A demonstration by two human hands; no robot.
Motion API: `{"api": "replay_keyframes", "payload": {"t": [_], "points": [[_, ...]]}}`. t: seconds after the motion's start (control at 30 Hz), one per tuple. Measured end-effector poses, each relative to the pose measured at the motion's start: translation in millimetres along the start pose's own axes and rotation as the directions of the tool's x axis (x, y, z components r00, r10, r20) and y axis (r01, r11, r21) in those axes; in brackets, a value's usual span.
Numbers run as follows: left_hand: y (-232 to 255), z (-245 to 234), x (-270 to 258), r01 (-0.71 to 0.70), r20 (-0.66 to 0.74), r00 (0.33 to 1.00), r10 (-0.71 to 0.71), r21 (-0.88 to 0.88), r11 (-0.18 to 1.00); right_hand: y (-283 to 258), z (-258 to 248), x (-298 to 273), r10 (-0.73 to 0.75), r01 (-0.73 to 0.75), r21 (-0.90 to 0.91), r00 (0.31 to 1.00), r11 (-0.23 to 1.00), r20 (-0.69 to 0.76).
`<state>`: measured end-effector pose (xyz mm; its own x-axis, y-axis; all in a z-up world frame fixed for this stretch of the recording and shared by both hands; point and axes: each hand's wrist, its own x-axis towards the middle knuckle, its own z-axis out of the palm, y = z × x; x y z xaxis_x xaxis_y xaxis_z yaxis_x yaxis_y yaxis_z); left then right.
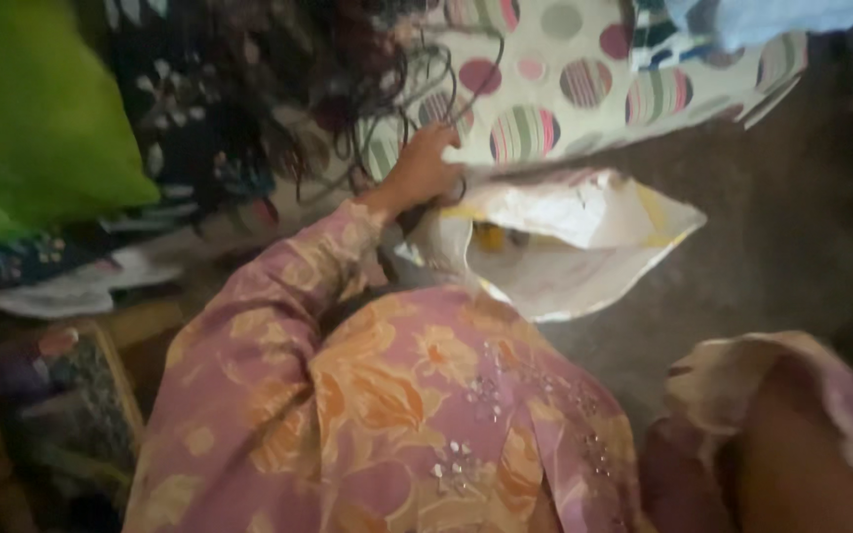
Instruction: The person organizes tangled yarn on a bed. They separate yellow yarn from a pile, coil it, and place it into a white bag. They then untangle dark-colored yarn, coil it, and place it into the same bag. Finally, they handle a red string, coil it, and place it into the bag.
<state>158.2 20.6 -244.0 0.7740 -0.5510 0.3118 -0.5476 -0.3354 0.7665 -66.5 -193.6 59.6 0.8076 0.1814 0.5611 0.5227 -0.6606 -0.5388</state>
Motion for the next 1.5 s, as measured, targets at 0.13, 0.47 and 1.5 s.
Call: {"api": "replay_keyframes", "payload": {"t": [0.13, 0.47, 1.5], "points": [[-83.5, -19.9, 51.8, -0.023, -0.222, 0.975, 0.028, 0.024, 0.999, 19.5, 28.4, 20.5, 0.039, -0.040, -0.102, 0.999, 0.994, -0.015], [-171.3, -36.5, 155.1, 0.333, 0.006, 0.929, -0.369, -0.448, 0.830, 43.2, 111.8, 93.4, 0.119, -0.129, -0.286, 0.991, 0.949, -0.053], [91.5, -206.3, 197.9, 0.381, 0.464, 0.845, 0.266, -0.871, 0.310, 61.0, 148.4, 163.7, 0.370, -0.495, -0.385, 0.858, 0.779, -0.356]]}}
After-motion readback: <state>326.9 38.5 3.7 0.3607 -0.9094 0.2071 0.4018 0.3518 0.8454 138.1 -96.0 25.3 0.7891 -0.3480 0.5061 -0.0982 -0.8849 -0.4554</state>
